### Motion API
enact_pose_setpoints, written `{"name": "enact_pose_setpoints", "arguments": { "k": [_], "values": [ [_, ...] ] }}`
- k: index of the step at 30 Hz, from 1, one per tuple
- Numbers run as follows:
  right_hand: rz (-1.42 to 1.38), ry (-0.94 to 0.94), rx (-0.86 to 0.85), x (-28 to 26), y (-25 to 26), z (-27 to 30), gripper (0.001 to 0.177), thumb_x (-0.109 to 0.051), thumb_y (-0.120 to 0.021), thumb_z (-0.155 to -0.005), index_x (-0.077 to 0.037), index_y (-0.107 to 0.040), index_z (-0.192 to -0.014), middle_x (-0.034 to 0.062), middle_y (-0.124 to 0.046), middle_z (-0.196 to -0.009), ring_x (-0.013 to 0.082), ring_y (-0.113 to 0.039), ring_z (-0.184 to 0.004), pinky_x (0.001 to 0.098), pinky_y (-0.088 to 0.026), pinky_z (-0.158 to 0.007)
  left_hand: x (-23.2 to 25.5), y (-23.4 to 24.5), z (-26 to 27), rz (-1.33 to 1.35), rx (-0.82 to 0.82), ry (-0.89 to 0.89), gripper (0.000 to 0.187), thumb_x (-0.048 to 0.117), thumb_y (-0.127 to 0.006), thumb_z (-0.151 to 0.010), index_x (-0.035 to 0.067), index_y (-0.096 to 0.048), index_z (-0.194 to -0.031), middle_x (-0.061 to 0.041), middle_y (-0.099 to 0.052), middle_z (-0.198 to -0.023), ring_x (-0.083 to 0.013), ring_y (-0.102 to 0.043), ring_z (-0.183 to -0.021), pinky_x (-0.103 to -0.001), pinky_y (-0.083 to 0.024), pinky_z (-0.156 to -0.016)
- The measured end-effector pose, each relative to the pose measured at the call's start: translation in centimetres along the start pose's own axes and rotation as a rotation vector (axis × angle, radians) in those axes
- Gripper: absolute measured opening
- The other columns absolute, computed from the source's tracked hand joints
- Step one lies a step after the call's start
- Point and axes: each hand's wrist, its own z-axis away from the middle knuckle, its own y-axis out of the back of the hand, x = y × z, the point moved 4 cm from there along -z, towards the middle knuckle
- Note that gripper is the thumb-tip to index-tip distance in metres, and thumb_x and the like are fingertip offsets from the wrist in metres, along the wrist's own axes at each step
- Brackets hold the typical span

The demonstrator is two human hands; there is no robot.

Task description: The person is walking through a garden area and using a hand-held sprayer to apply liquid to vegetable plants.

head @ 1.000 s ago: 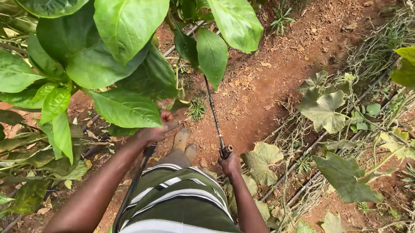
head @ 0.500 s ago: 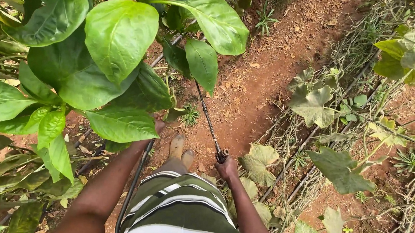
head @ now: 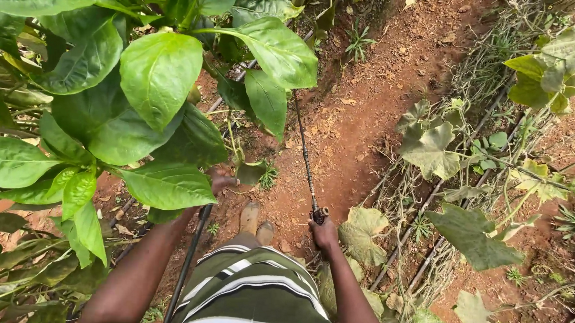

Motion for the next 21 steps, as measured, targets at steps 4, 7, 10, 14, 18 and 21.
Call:
{"name": "enact_pose_setpoints", "arguments": {
  "k": [4, 7, 10, 14, 18, 21],
  "values": [
    [0.125, -0.225, 0.123, -2.6, 0.4, 4.7, 0.041, -0.033, -0.097, -0.089, -0.008, -0.079, -0.116, 0.0166, -0.087, -0.094, 0.0335, -0.087, -0.090, 0.0458, -0.066, -0.089, -12.5, -7.9, -5.5, 0.989, -0.088, -0.474, 0.033, 0.006, -0.067, -0.111, 0.000, -0.070, -0.143, -0.025, -0.079, -0.143, -0.0365, -0.072, -0.128, -0.046, -0.052, -0.097],
    [0.045, -0.278, 0.096, -6.6, 1.8, 7.1, 0.070, -0.025, -0.096, -0.096, 0.001, -0.056, -0.148, 0.0250, -0.075, -0.126, 0.0273, -0.075, -0.087, 0.0394, -0.063, -0.084, -14.1, -3.7, 3.3, 1.251, -0.109, -1.128, 0.053, 0.001, -0.084, -0.098, -0.006, -0.066, -0.147, -0.029, -0.080, -0.145, -0.0412, -0.079, -0.129, -0.048, -0.054, -0.108],
    [0.145, -0.253, 0.081, -2.2, 0.2, 4.3, 0.083, -0.033, -0.099, -0.092, 0.004, -0.056, -0.152, 0.0296, -0.075, -0.133, 0.0355, -0.074, -0.101, 0.0464, -0.063, -0.089, -14.2, -2.7, 10.8, 1.054, -0.100, -1.510, 0.076, 0.000, -0.092, -0.092, -0.010, -0.058, -0.160, -0.027, -0.071, -0.160, -0.0403, -0.071, -0.146, -0.048, -0.044, -0.137],
    [0.252, -0.177, 0.122, -2.7, -0.2, 5.2, 0.060, -0.035, -0.101, -0.087, 0.007, -0.081, -0.125, 0.0368, -0.083, -0.122, 0.0552, -0.079, -0.127, 0.0617, -0.063, -0.109, -13.1, -3.6, 10.8, 1.082, -0.052, -1.400, 0.064, 0.000, -0.092, -0.091, -0.007, -0.058, -0.145, -0.023, -0.069, -0.143, -0.0360, -0.067, -0.130, -0.045, -0.043, -0.122],
    [0.249, -0.166, 0.142, -2.3, -1.0, 4.5, 0.059, -0.032, -0.101, -0.087, 0.012, -0.085, -0.123, 0.0383, -0.084, -0.119, 0.0573, -0.079, -0.125, 0.0629, -0.063, -0.106, -12.0, -2.6, 9.8, 1.080, 0.011, -1.315, 0.053, -0.001, -0.093, -0.090, -0.005, -0.058, -0.130, -0.019, -0.066, -0.126, -0.0318, -0.063, -0.114, -0.041, -0.042, -0.107],
    [0.223, -0.150, 0.159, -2.5, -0.8, 2.5, 0.051, -0.031, -0.097, -0.086, 0.002, -0.089, -0.124, 0.0307, -0.087, -0.119, 0.0510, -0.081, -0.125, 0.0605, -0.065, -0.104, -10.6, -1.7, 8.6, 1.069, 0.047, -1.253, 0.045, -0.001, -0.093, -0.090, -0.002, -0.058, -0.118, -0.016, -0.064, -0.113, -0.0287, -0.060, -0.102, -0.039, -0.041, -0.096]
  ]
}}
